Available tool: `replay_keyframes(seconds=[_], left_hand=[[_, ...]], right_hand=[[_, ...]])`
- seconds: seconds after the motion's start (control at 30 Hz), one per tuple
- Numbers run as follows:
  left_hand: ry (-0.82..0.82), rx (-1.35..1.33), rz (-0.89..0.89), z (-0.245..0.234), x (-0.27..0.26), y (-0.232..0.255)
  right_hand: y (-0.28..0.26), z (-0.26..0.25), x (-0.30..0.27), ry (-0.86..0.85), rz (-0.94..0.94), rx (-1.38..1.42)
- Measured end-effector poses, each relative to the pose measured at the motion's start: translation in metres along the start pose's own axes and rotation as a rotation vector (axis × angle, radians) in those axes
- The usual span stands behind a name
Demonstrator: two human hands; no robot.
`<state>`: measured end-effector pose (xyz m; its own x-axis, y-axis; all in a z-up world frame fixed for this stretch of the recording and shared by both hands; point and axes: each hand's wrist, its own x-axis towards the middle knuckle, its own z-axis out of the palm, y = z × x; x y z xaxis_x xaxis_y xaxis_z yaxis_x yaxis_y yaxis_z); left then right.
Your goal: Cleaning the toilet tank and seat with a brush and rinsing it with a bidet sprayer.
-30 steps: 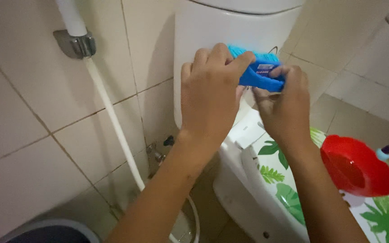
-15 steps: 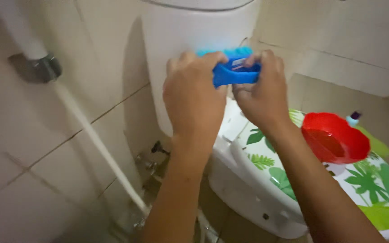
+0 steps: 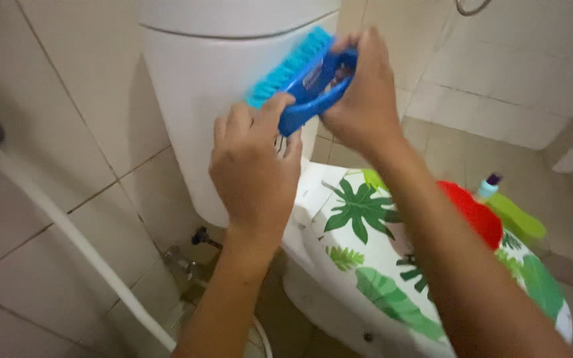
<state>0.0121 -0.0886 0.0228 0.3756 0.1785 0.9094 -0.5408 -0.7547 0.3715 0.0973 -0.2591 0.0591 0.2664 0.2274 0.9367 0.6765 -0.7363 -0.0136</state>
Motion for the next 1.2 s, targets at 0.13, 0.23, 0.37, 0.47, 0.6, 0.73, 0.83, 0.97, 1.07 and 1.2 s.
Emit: replay_keyframes(seconds=[0.13,0.23,0.37,0.47,0.6,0.73,0.83,0.97,1.07,1.2], left_hand=[[-0.051,0.112,0.022,0.010,0.000,0.006],[-0.056,0.148,0.063,0.017,-0.001,0.019],[-0.058,0.215,0.051,0.016,0.007,0.033],[0.027,0.248,0.061,0.009,0.019,0.044],[0.068,0.272,0.069,0.008,0.026,0.058],[-0.011,0.344,0.032,0.025,0.034,0.064],[-0.177,0.363,-0.076,0.042,0.036,0.063],[-0.100,0.444,0.042,0.038,0.045,0.077],[-0.004,0.392,0.060,0.025,0.042,0.085],[-0.107,0.353,-0.046,0.022,0.034,0.086]], right_hand=[[0.009,0.008,-0.022,-0.053,0.148,-0.036],[0.019,0.005,-0.035,-0.352,0.581,0.114],[0.030,0.003,-0.028,-0.099,0.291,0.354],[0.009,-0.011,-0.011,0.017,0.245,0.426],[0.012,0.000,-0.018,0.055,0.328,0.559],[0.035,0.015,-0.034,0.000,0.442,0.551],[0.041,0.016,-0.042,-0.161,0.711,0.414],[0.033,-0.009,-0.030,-0.135,0.681,0.708],[0.032,-0.014,-0.029,-0.044,0.503,0.925],[0.030,-0.011,-0.032,0.049,0.534,0.943]])
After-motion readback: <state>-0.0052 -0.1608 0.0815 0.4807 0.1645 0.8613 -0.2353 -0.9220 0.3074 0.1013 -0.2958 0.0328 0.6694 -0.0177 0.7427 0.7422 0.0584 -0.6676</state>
